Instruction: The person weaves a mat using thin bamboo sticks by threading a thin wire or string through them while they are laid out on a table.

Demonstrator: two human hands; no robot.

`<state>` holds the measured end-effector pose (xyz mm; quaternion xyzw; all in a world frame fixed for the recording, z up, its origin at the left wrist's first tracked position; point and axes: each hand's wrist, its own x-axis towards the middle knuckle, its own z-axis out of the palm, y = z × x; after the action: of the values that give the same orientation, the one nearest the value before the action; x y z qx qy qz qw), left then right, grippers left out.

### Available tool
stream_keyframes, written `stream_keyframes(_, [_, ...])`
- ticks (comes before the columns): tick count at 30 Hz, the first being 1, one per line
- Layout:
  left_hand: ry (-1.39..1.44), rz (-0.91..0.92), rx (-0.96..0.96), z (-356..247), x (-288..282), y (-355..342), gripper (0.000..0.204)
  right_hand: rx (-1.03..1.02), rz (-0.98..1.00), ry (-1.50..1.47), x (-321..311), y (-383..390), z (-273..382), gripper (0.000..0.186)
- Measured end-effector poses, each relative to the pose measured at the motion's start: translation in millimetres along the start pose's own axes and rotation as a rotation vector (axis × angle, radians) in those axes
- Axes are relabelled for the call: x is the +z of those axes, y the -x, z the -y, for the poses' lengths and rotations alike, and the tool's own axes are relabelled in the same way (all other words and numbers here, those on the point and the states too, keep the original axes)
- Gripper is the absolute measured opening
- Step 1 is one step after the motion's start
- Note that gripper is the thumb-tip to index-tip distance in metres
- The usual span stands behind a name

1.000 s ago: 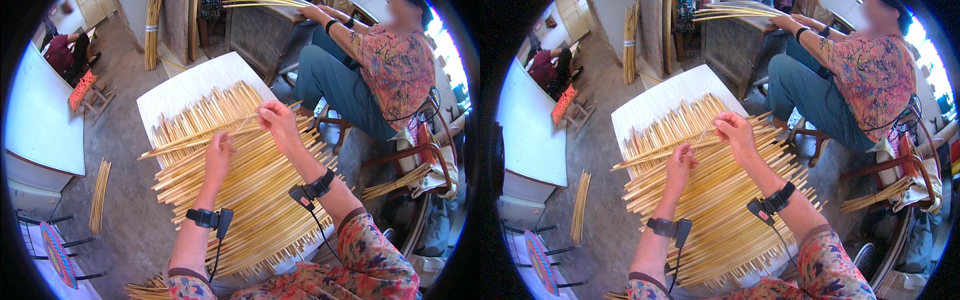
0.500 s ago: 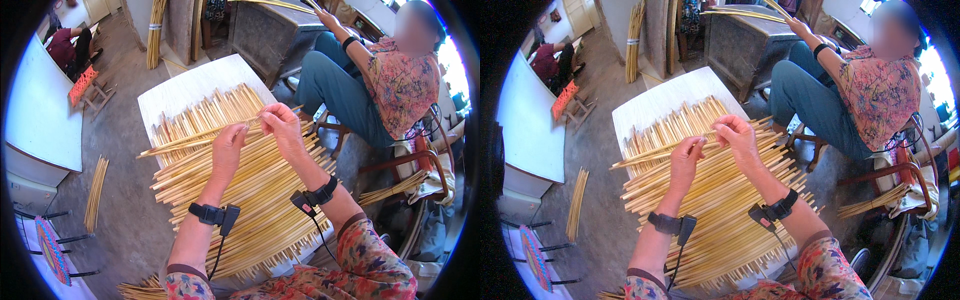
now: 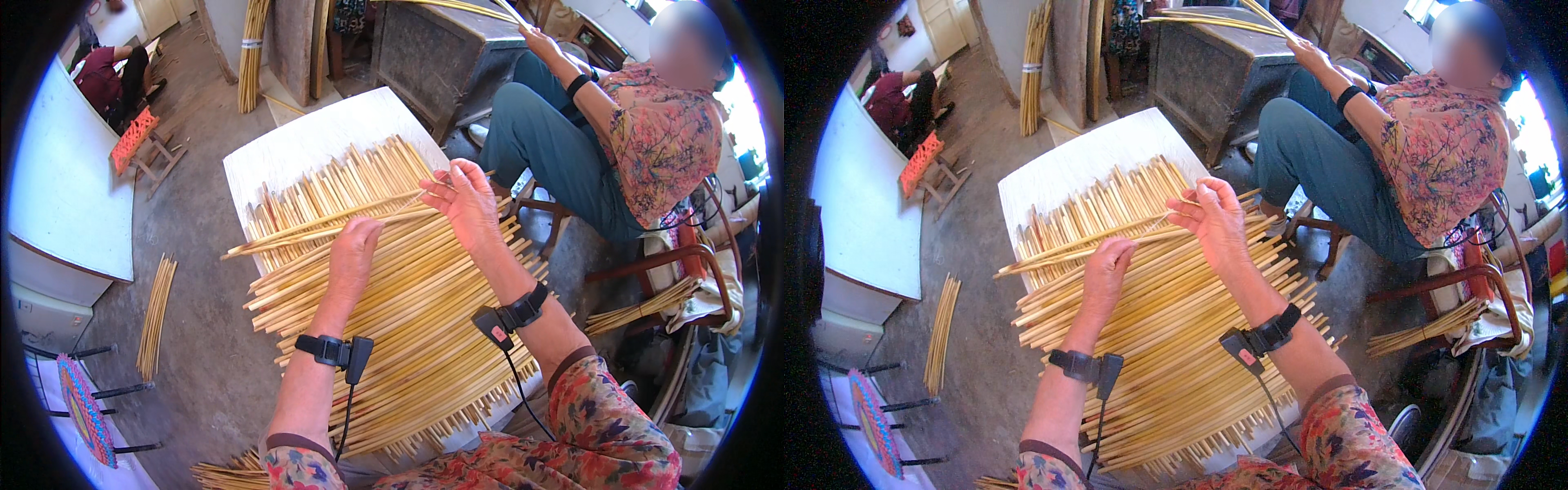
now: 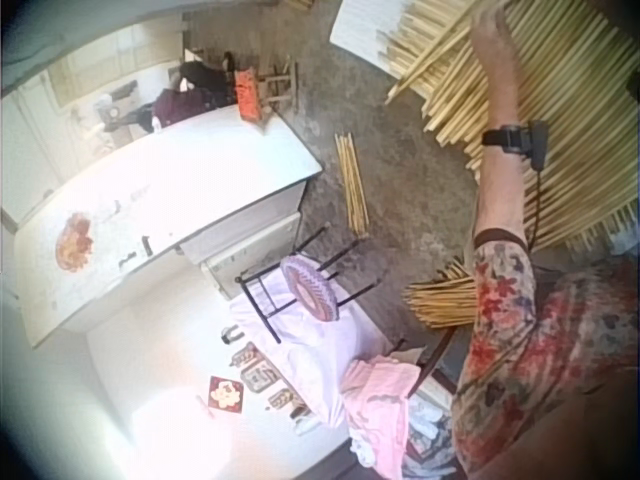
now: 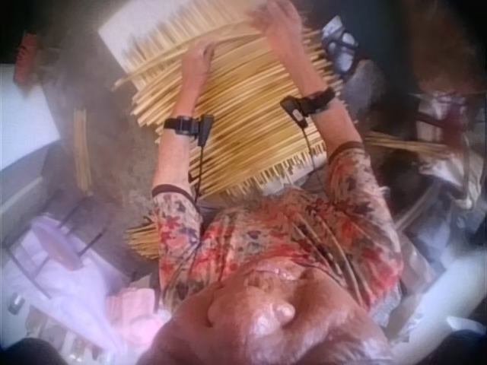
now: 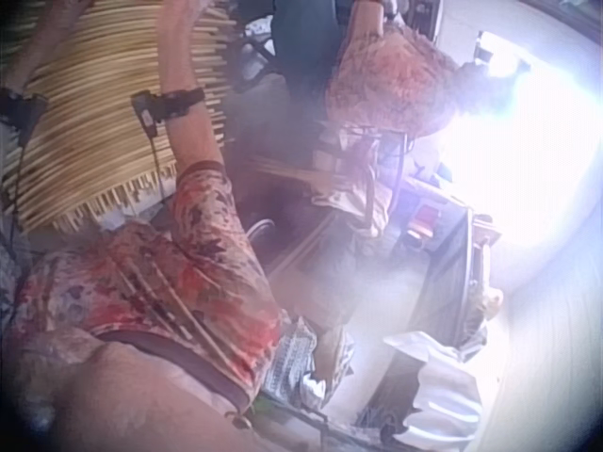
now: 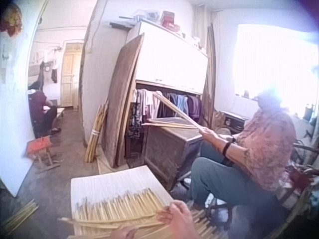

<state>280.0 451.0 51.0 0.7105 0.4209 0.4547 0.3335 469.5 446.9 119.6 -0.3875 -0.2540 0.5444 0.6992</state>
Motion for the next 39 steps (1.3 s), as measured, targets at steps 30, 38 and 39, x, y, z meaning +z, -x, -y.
stream_keyframes(30, [-0.149,-0.052,0.050,-4.2,-10.5,-3.8,0.017,0.214,0.231,0.113,-5.0,18.1,-21.9,0.015])
stream_keyframes(38, [-0.238,0.180,0.006,-20.4,-70.2,18.4,0.015,0.147,0.255,0.539,-37.1,24.9,-41.1,0.017])
stream_keyframes(39, [-0.214,0.223,-0.036,-19.7,-85.4,26.4,0.015,0.171,0.210,0.543,-41.1,26.7,-43.4,0.016])
